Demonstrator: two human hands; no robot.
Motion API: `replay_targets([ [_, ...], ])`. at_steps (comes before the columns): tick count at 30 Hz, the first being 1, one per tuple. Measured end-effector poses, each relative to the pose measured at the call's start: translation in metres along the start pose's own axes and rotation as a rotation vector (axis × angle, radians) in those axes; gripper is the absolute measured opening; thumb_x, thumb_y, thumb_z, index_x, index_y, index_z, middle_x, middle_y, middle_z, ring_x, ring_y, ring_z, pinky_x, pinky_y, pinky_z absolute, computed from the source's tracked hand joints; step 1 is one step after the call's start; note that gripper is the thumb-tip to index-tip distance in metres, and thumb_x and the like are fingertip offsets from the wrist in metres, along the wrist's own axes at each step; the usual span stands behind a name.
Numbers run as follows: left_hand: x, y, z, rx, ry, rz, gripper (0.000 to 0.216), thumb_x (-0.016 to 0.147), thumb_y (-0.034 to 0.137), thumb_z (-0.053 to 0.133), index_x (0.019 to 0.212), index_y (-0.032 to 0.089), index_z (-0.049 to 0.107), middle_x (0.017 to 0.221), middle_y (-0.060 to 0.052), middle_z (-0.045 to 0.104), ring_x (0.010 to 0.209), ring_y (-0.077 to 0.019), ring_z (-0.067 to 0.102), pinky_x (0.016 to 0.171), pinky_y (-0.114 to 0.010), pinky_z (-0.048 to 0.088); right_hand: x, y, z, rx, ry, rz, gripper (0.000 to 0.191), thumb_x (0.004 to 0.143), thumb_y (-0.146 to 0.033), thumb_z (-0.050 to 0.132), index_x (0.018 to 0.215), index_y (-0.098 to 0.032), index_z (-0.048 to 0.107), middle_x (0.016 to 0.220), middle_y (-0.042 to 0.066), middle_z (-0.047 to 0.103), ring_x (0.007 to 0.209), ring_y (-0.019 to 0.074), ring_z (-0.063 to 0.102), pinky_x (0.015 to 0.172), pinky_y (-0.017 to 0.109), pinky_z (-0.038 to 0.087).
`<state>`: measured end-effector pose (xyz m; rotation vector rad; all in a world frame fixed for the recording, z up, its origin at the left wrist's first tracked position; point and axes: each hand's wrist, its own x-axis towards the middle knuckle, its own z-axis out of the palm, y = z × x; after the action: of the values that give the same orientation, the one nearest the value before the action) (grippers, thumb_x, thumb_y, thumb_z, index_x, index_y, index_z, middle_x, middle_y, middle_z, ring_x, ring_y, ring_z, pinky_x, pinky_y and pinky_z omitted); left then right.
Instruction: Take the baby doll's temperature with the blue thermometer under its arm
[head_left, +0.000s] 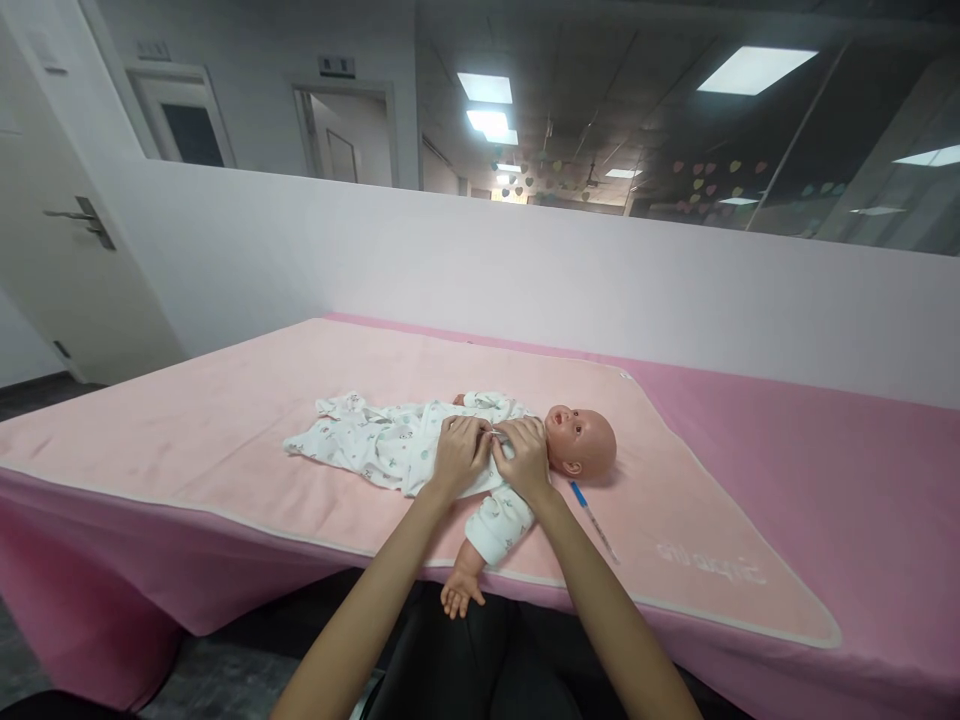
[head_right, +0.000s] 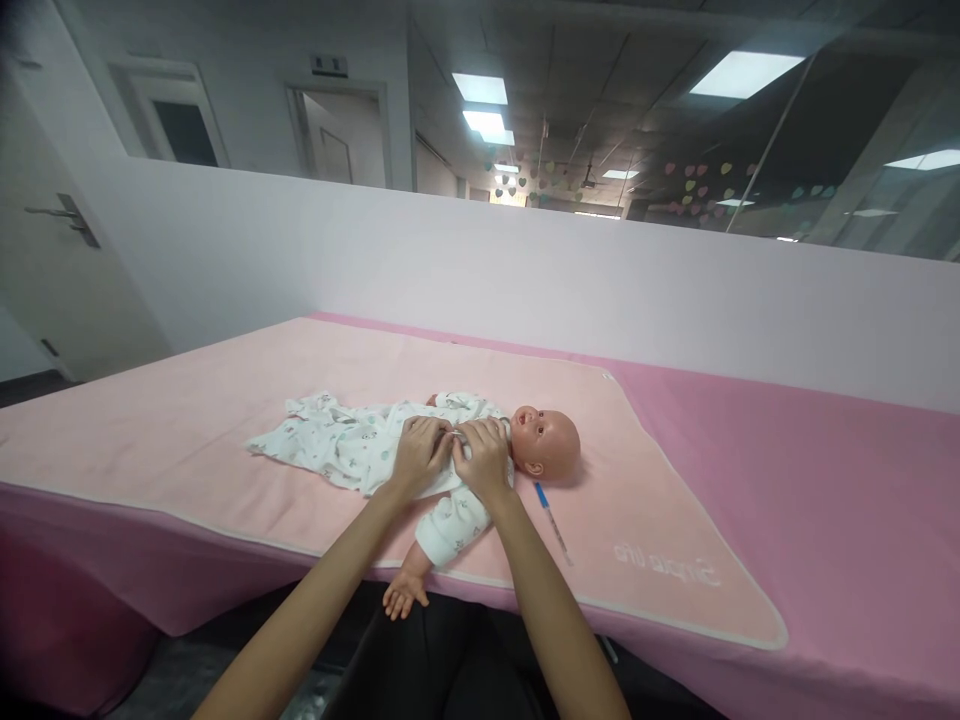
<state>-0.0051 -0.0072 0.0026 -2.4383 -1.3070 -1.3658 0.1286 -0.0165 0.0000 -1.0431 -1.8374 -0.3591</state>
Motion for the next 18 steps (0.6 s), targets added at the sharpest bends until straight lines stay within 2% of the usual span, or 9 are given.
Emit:
replay_targets([
  [5, 0.0009, -0.0026, 0.0028, -0.026, 0.012, -0.014, 0.017, 0.088, 0.022, 0.034, 0.086, 0.020, 0.051, 0.083, 0.000, 0.063, 0.078, -0.0154, 0.054, 0.086, -0.034, 0.031, -0.0017, 0.0014, 0.0016, 0.003, 0.003, -0.017, 0.013, 0.084, -0.020, 0.046, 0.087, -0.019, 0.058, 0.082, 0.004, 0.064, 0.083, 0.0180, 0.053, 0.089, 0.036, 0.033],
  [10, 0.0012, -0.0039, 0.0025, -0.046, 0.002, -0.052, 0.019, 0.088, 0.023, 0.033, 0.085, 0.021, 0.052, 0.082, 0.001, 0.063, 0.075, -0.0152, 0.054, 0.081, -0.033, 0.033, -0.0032, 0.0025, 0.0030, -0.032, -0.018, -0.023, 0.013, 0.087, -0.023, 0.046, 0.084, -0.020, 0.058, 0.079, 0.002, 0.064, 0.081, 0.0166, 0.053, 0.089, 0.035, 0.033],
  [18, -0.0009, -0.0016, 0.0000, -0.033, 0.023, -0.022, 0.011, 0.081, 0.020, 0.043, 0.085, 0.021, 0.053, 0.085, 0.000, 0.063, 0.079, -0.0168, 0.053, 0.080, -0.034, 0.035, -0.0038, 0.0031, 0.0037, -0.041, -0.008, -0.023, 0.018, 0.088, -0.024, 0.042, 0.081, -0.021, 0.058, 0.076, 0.003, 0.063, 0.077, 0.0168, 0.053, 0.083, 0.035, 0.034],
])
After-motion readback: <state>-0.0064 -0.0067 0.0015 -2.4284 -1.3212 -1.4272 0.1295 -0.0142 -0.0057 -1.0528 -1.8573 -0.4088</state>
